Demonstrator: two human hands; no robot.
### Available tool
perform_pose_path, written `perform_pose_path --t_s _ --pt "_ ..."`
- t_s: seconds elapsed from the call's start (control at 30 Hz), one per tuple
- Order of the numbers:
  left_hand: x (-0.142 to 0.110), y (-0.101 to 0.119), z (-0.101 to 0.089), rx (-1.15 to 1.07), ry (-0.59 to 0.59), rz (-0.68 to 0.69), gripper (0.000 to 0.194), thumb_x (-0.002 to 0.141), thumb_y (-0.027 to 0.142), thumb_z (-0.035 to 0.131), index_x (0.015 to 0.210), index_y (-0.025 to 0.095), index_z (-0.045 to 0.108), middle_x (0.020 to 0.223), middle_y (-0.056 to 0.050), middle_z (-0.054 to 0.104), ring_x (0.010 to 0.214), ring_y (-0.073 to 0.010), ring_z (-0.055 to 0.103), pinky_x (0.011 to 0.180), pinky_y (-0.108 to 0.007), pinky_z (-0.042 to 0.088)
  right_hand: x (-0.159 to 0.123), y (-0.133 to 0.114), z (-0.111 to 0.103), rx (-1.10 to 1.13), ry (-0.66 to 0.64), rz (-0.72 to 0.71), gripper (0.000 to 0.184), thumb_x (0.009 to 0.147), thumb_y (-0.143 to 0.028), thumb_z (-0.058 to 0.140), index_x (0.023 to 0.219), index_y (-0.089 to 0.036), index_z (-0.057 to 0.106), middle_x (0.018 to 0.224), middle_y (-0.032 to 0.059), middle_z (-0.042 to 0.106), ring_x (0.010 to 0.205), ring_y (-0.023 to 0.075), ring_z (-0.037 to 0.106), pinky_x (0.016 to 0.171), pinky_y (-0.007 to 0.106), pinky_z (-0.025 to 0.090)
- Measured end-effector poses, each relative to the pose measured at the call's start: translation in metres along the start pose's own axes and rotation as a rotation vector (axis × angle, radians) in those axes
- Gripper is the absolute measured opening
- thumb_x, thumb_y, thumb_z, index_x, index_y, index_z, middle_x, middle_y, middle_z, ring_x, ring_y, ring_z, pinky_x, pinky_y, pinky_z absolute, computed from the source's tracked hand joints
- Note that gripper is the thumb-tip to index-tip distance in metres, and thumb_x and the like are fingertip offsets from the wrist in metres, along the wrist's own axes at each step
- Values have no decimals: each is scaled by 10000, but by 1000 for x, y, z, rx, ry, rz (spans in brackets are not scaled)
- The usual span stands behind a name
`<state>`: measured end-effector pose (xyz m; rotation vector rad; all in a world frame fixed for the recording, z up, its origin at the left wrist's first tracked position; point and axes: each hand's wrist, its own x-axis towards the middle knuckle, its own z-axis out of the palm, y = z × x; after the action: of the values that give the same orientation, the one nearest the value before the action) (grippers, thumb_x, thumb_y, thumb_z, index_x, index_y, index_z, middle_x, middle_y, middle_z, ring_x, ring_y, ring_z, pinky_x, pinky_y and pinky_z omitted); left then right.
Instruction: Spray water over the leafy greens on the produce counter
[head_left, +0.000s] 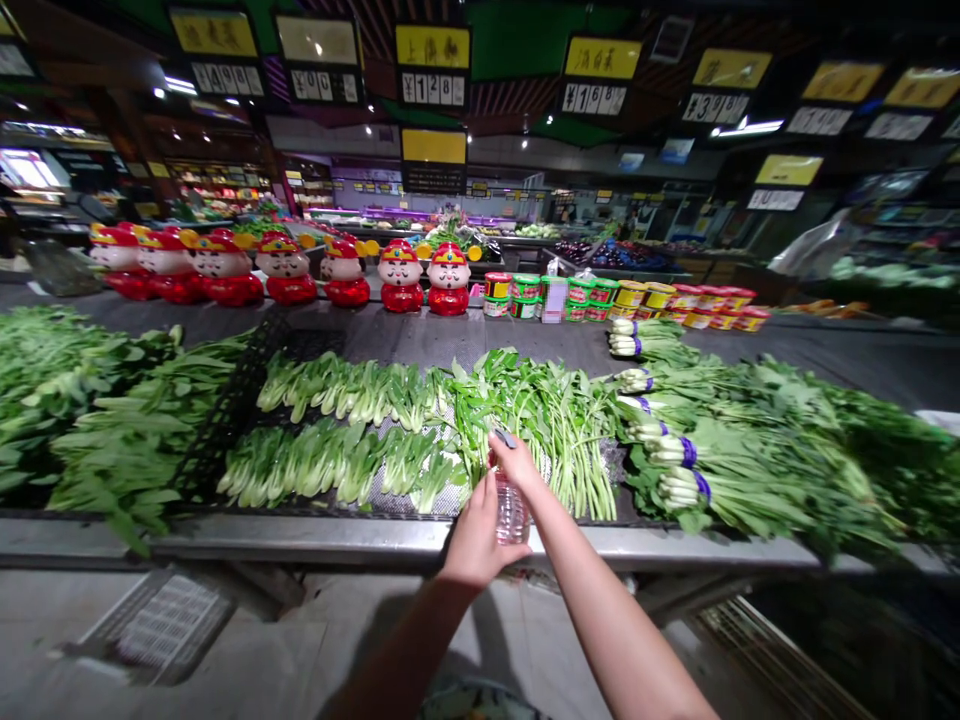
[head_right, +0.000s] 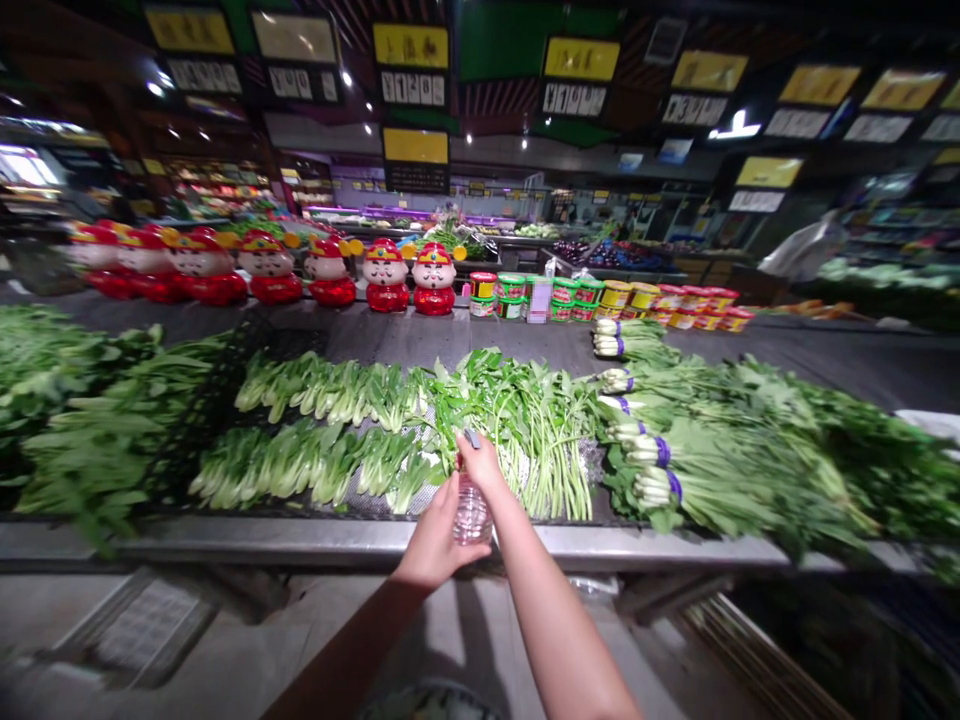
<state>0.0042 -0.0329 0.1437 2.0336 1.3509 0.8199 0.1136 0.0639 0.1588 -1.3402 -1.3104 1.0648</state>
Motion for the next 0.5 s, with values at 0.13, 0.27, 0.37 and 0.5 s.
perform_pose_path --t_s 0.13,0.27,0.37,0.5 --pt "-3 -5 1 7 -39 -9 1171 532 314 833 1432 135 105 1462 -192 267 1331 -329 309 1097 -443 301 -6 5 2 -6 -8 21 387 759 -579 519 650 -208 541 552 -10 582 497 156 537 557 310 453" --pt "-8 -11 4 12 -74 -41 1185 509 317 846 1428 108 126 1459 -204 270 1328 -339 310 1096 -450 304 -16 3 3 -41 43 43 374 758 -551 539 657 -191 557 605 17 619 552 166 565 588 306 450" --pt "-14 -17 8 2 -88 -58 1189 496 330 850 1426 122 140 1453 -201 281 1319 -349 323 1087 -465 315 -22 6 7 -43 66 66 365 757 -541 543 660 -189 553 596 19 616 553 170 562 579 303 443" --pt "-27 -24 12 -28 -92 -73 1200 480 338 855 1424 137 144 1453 -190 287 1314 -342 332 1097 -457 302 -31 21 15 17 35 87 358 760 -533 535 637 -197 528 558 5 595 516 160 542 568 305 447"
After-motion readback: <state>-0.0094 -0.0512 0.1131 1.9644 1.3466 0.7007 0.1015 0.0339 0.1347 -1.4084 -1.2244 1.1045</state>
